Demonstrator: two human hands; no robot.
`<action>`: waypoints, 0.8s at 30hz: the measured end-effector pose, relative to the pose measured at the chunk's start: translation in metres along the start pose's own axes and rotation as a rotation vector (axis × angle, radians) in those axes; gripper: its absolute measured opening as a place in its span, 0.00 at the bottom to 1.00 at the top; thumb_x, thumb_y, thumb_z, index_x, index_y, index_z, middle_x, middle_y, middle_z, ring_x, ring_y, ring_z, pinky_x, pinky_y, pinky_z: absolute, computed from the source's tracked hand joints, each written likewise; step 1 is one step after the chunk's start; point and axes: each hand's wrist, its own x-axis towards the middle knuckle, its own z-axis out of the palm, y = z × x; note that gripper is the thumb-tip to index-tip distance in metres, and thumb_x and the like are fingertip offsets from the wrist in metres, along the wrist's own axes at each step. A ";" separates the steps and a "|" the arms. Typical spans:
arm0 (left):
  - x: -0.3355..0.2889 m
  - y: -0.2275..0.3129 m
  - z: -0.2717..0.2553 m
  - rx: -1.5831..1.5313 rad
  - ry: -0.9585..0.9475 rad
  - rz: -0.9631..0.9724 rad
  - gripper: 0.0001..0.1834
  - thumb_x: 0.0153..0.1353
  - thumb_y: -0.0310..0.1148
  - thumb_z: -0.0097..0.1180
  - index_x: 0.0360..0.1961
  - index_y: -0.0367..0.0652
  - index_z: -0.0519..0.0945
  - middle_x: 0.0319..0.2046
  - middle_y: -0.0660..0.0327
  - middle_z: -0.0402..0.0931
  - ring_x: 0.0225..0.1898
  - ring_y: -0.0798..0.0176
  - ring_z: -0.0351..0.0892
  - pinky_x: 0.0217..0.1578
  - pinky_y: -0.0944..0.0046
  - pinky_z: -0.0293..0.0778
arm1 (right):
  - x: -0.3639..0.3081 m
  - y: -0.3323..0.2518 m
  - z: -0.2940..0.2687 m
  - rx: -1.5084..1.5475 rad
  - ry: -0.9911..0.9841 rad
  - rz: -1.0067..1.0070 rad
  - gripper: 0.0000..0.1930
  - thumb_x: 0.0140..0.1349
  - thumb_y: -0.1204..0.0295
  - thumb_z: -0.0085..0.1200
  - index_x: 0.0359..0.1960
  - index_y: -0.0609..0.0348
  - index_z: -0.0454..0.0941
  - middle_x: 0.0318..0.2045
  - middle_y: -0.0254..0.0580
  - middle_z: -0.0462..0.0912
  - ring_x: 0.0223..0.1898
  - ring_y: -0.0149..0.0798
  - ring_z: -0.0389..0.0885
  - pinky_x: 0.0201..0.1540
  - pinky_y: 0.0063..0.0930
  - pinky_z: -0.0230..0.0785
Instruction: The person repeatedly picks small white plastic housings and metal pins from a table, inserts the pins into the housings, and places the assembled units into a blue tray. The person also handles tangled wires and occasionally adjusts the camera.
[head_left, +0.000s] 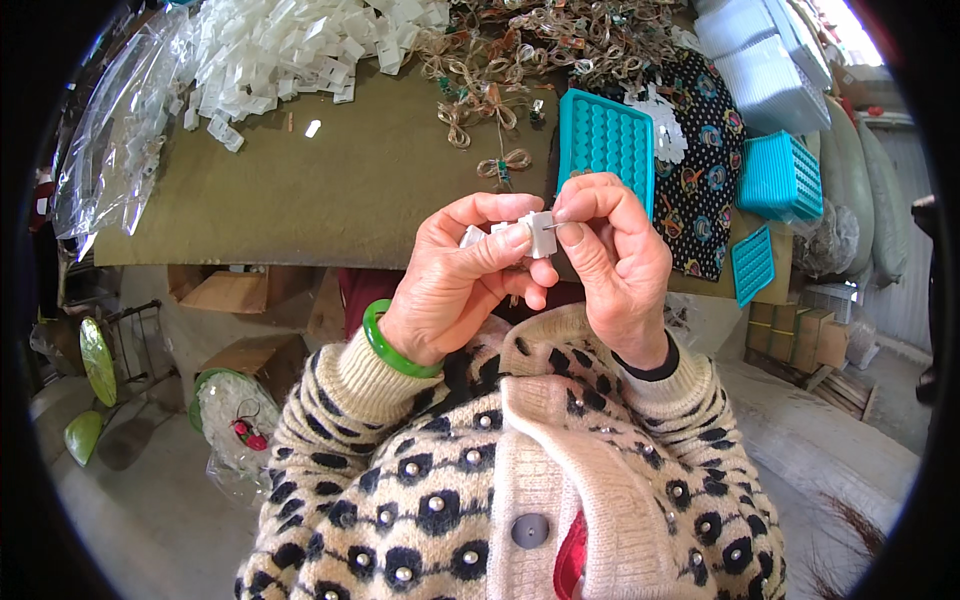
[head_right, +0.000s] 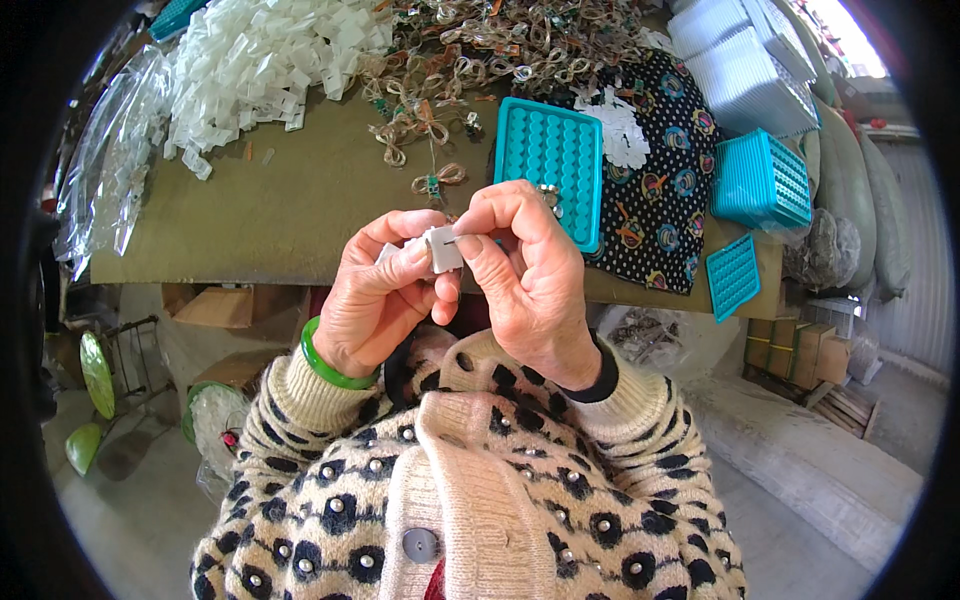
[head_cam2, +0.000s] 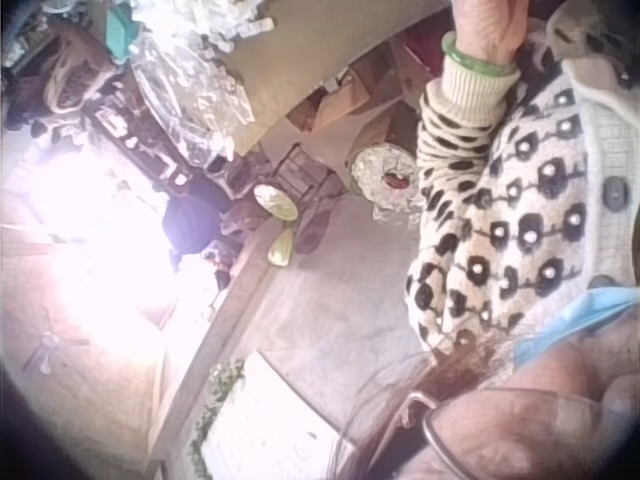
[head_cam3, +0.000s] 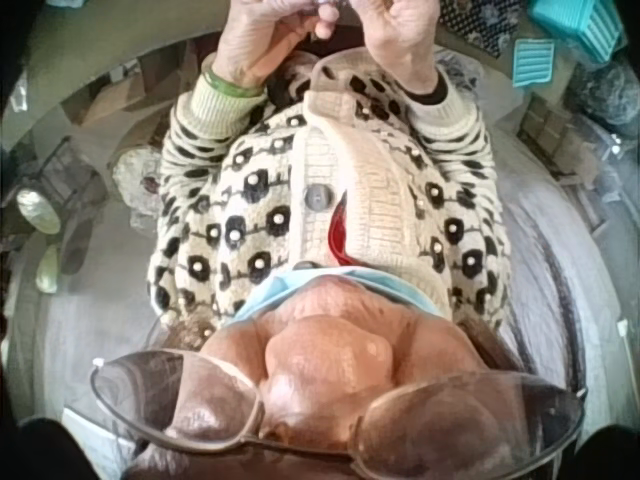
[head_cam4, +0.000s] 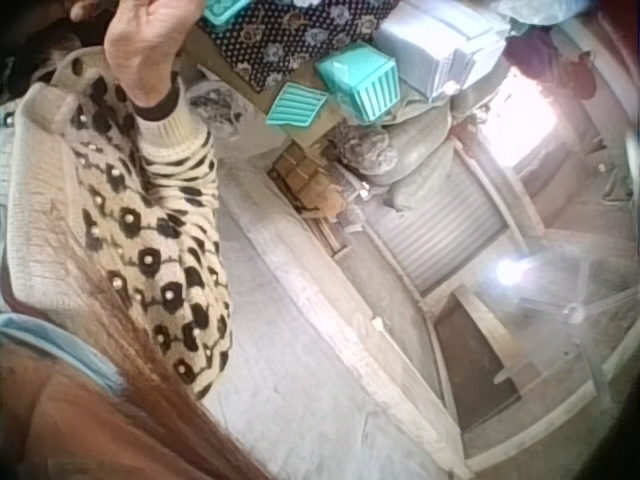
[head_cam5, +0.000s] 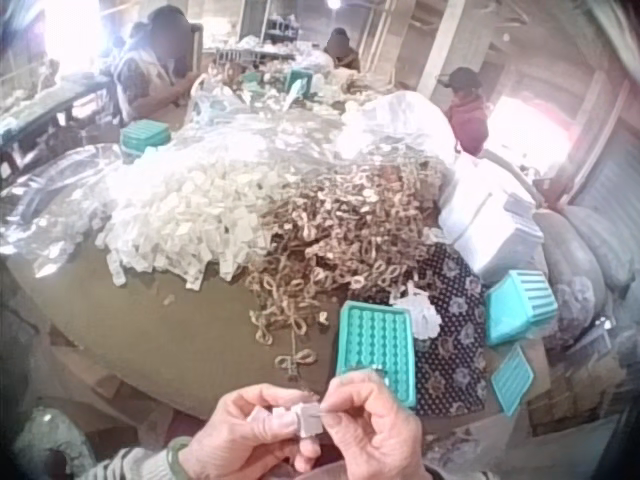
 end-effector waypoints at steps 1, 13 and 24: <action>0.000 0.000 -0.001 0.013 -0.008 0.003 0.13 0.64 0.25 0.57 0.50 0.36 0.77 0.36 0.52 0.81 0.30 0.58 0.83 0.27 0.61 0.82 | 0.000 -0.001 0.000 -0.031 -0.001 0.010 0.02 0.67 0.81 0.51 0.40 0.64 0.72 0.39 0.38 0.71 0.34 0.26 0.74 0.37 0.19 0.71; -0.002 -0.001 -0.003 0.089 0.035 0.014 0.12 0.65 0.26 0.57 0.48 0.35 0.78 0.33 0.53 0.80 0.28 0.60 0.82 0.28 0.61 0.82 | -0.001 0.003 -0.005 -0.481 -0.059 -0.211 0.04 0.62 0.85 0.53 0.36 0.64 0.73 0.39 0.42 0.76 0.39 0.32 0.76 0.40 0.23 0.70; -0.004 0.000 -0.006 0.096 0.056 -0.007 0.12 0.65 0.27 0.57 0.48 0.35 0.77 0.31 0.55 0.80 0.27 0.61 0.81 0.27 0.62 0.81 | -0.001 0.003 -0.004 -0.485 -0.077 -0.195 0.08 0.57 0.88 0.51 0.36 0.65 0.72 0.35 0.46 0.77 0.34 0.37 0.78 0.37 0.25 0.72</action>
